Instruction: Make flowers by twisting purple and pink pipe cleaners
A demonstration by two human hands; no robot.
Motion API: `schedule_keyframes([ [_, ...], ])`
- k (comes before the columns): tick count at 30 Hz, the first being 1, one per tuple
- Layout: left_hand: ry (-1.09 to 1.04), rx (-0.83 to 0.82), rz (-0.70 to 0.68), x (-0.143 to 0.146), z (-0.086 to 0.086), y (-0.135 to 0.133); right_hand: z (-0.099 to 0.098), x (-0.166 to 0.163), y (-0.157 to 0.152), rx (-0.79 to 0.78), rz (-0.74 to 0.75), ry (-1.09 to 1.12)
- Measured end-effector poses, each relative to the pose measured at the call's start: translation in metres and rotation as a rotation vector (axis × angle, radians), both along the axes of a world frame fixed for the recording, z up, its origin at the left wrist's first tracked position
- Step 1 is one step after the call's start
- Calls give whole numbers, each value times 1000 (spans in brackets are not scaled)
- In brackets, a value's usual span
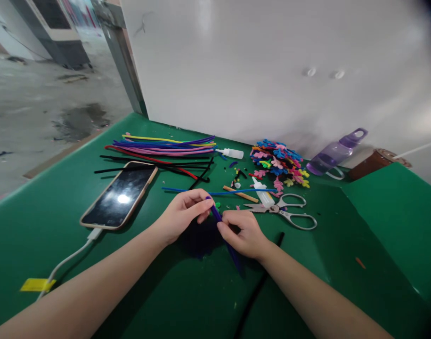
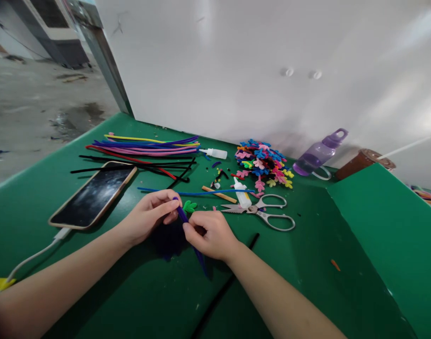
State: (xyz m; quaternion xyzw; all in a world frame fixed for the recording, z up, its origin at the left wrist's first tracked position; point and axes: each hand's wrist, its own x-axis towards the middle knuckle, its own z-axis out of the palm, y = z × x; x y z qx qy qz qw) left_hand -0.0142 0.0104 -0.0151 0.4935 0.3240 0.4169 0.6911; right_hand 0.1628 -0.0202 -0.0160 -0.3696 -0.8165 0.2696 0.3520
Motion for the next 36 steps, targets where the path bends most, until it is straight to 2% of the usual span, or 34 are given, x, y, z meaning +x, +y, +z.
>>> schedule_keyframes([
  [16, 94, 11, 20, 0, 3, 1, 0, 1, 0, -26, 5, -11],
  [21, 39, -31, 23, -1, 2, 1, 3, 1, 0, -55, 1, 19],
  [24, -32, -67, 34, -2, -1, 2, 11, -1, -3, -194, -3, 89],
  [29, -163, -106, 49, -3, -3, 5, 22, -6, -5, -656, 24, 379],
  [36, -177, -91, 49, -2, -4, 5, 13, -2, 6, -815, -4, 564],
])
